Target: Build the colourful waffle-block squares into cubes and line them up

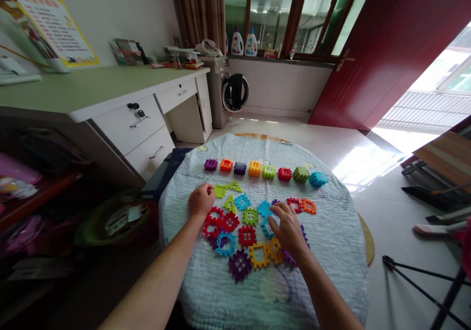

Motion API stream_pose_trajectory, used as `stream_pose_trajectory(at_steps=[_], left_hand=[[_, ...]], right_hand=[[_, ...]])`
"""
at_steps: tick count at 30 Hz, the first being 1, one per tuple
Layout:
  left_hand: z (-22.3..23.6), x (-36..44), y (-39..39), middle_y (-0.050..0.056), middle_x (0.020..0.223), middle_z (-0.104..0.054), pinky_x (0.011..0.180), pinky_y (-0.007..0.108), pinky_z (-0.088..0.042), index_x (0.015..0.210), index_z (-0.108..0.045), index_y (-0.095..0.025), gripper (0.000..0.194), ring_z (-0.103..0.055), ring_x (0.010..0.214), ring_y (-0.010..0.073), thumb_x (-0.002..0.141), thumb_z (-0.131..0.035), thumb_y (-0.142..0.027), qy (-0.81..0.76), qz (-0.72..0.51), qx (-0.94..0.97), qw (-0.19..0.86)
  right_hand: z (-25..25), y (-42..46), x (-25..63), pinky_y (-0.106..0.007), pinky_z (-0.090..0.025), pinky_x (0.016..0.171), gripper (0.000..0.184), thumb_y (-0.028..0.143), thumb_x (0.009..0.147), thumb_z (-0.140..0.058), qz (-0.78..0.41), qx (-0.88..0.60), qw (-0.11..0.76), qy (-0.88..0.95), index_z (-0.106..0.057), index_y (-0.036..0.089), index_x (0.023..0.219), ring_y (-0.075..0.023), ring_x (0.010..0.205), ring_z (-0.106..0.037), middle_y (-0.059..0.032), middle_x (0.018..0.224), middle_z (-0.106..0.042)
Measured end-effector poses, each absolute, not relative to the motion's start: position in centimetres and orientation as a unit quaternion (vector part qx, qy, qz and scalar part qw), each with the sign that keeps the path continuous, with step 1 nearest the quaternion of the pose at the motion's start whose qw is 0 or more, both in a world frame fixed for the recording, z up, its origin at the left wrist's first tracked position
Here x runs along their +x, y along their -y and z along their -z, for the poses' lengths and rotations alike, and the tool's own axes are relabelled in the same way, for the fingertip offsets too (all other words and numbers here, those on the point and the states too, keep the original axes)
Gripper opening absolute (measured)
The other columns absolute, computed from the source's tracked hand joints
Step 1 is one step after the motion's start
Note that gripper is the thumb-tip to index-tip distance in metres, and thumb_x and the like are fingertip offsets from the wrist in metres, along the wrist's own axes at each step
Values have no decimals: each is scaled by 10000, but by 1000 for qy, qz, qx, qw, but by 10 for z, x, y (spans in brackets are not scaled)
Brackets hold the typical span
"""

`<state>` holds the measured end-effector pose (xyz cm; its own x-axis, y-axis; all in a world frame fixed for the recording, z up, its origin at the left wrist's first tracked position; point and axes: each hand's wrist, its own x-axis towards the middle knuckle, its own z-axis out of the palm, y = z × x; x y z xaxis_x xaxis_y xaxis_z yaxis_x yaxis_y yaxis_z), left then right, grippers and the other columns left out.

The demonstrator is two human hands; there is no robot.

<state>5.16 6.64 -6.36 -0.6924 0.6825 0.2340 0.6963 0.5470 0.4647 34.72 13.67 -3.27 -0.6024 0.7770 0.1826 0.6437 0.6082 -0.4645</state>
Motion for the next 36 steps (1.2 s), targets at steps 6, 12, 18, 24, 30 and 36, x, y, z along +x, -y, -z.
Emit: stream_pose_trajectory(at_steps=[6, 12, 18, 24, 30, 36], left_hand=[[63, 51, -66, 28, 825, -705, 685, 262, -407, 817, -653, -220, 176, -618, 763, 174, 792, -479, -214, 878, 272, -395, 10], [61, 52, -66, 29, 836, -709, 700, 261, -414, 829, -661, -223, 178, -619, 777, 175, 789, -488, -216, 880, 271, -390, 4], [62, 51, -66, 26, 821, -706, 691, 260, -406, 816, -656, -224, 175, -615, 768, 173, 788, -483, -218, 879, 276, -389, 5], [62, 51, -66, 25, 823, -705, 691, 259, -408, 816, -653, -223, 169, -617, 770, 173, 789, -486, -217, 880, 274, -388, 2], [64, 50, -67, 25, 828, -704, 700, 263, -409, 812, -647, -223, 165, -617, 770, 175, 789, -484, -218, 879, 273, -392, 8], [65, 50, -67, 24, 822, -703, 694, 267, -403, 816, -648, -225, 165, -616, 767, 178, 788, -485, -216, 879, 275, -390, 10]], right_hand=[[25, -149, 312, -342, -400, 921, 182, 289, 806, -595, -119, -416, 48, 900, -670, 181, 932, -261, 1031, -540, -117, 1099, -636], [28, -171, 308, -280, -424, 826, 302, 221, 856, -476, -204, -457, 85, 862, -616, 200, 1122, -195, 920, -620, -68, 963, -694], [29, -184, 300, -294, -426, 853, 353, 227, 819, -543, -198, -449, 87, 867, -603, 219, 1166, -195, 957, -589, -62, 1025, -652], [24, -179, 289, -402, -362, 951, 398, 287, 802, -589, -114, -466, 90, 873, -631, 230, 1194, -296, 1146, -446, -123, 1280, -514], [25, -167, 260, -351, -362, 907, 430, 171, 822, -501, -163, -301, 9, 940, -634, 347, 1191, -238, 1123, -448, -6, 1314, -554], [22, -170, 247, -349, -362, 855, 414, 119, 831, -467, -124, -271, -39, 954, -668, 343, 1116, -231, 1065, -472, 0, 1239, -608]])
